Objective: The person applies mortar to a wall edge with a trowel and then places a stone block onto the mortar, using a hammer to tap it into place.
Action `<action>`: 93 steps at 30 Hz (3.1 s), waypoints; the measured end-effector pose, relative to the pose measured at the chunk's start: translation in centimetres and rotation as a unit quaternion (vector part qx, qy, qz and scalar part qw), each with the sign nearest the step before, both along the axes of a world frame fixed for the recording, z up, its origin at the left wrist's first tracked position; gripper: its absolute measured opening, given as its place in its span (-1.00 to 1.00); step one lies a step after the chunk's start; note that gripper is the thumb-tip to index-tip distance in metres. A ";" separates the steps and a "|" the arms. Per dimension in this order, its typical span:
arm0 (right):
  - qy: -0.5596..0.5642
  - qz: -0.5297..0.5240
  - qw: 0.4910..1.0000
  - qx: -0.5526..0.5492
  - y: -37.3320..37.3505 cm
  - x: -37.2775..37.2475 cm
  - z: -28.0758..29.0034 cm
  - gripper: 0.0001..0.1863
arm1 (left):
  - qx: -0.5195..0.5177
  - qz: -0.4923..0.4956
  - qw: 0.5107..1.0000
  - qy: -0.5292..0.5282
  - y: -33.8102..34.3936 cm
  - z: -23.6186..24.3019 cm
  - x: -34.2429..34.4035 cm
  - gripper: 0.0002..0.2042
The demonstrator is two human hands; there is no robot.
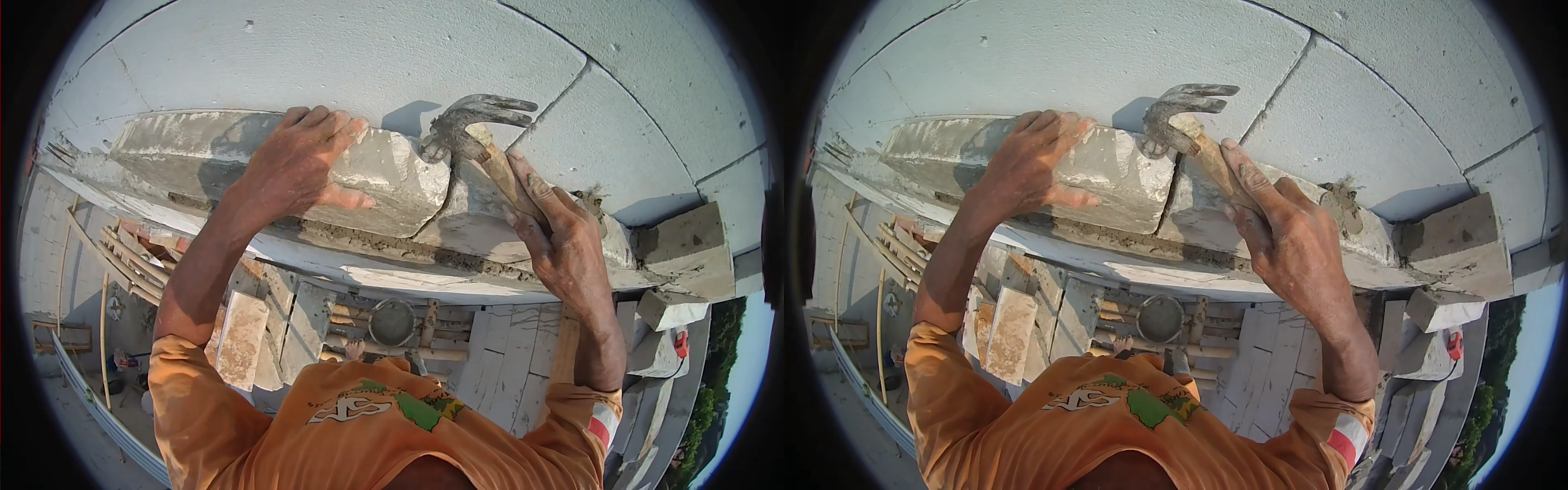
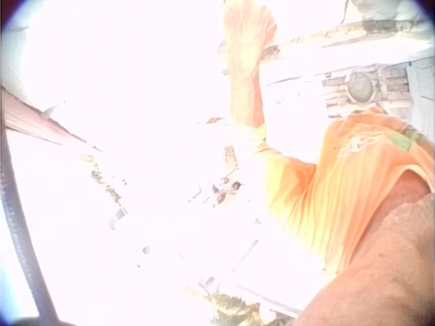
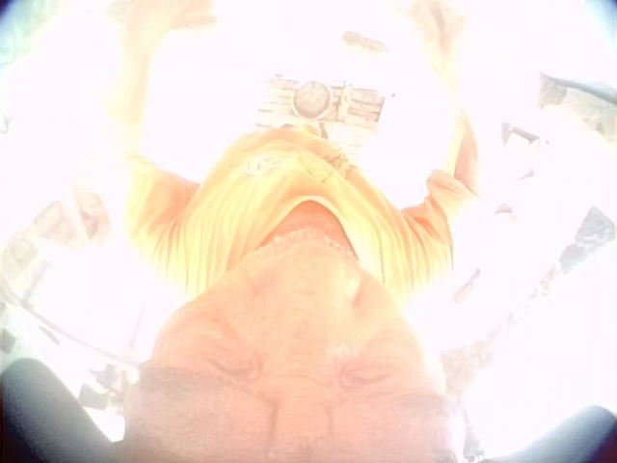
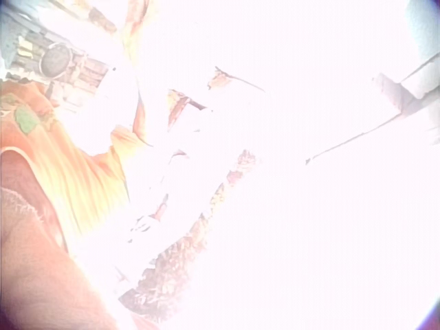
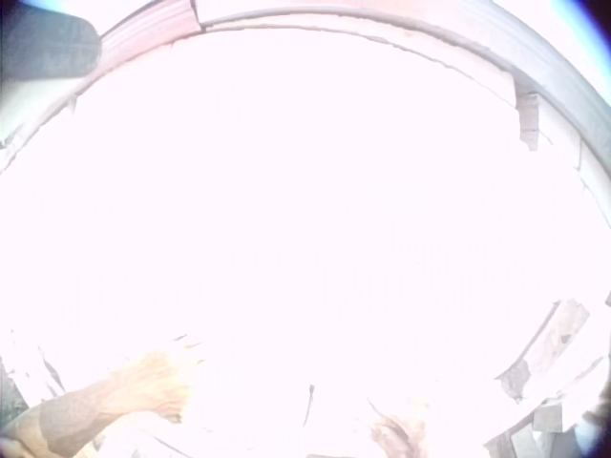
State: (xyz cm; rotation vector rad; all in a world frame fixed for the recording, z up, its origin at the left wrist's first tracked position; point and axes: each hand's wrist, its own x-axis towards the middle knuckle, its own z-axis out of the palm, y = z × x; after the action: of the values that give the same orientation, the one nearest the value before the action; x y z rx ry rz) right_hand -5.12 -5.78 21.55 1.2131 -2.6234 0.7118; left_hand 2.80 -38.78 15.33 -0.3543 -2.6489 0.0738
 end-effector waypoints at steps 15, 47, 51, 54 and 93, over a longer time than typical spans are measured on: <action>-0.005 0.032 0.999 -0.031 0.1 0.0 -0.2 -0.34 | -0.010 -0.004 1.000 0.014 -0.4 -0.6 -0.1 -0.01; -0.013 -0.022 1.000 0.014 -0.5 0.1 -0.6 -0.39 | -0.002 -0.004 1.000 0.018 -0.8 -1.2 -0.5 -0.04; 0.044 0.026 0.998 -0.031 -0.1 -0.3 -0.3 -0.40 | 0.006 -0.001 1.000 0.017 -0.8 -1.2 -0.5 -0.04; 0.057 0.027 0.995 -0.074 0.2 -0.3 0.3 -0.40 | 0.002 -0.005 1.000 0.017 -0.6 -1.3 -0.5 -0.04; -0.025 -0.010 0.999 0.022 -0.9 0.0 0.5 -0.41 | -0.009 0.011 1.000 -0.001 -1.2 -0.7 0.1 0.00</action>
State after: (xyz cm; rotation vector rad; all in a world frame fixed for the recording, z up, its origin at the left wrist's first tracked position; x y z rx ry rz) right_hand -5.07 -6.64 22.05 1.1924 -2.7020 0.6943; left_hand 2.93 -40.01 14.60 -0.3315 -2.6555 0.1050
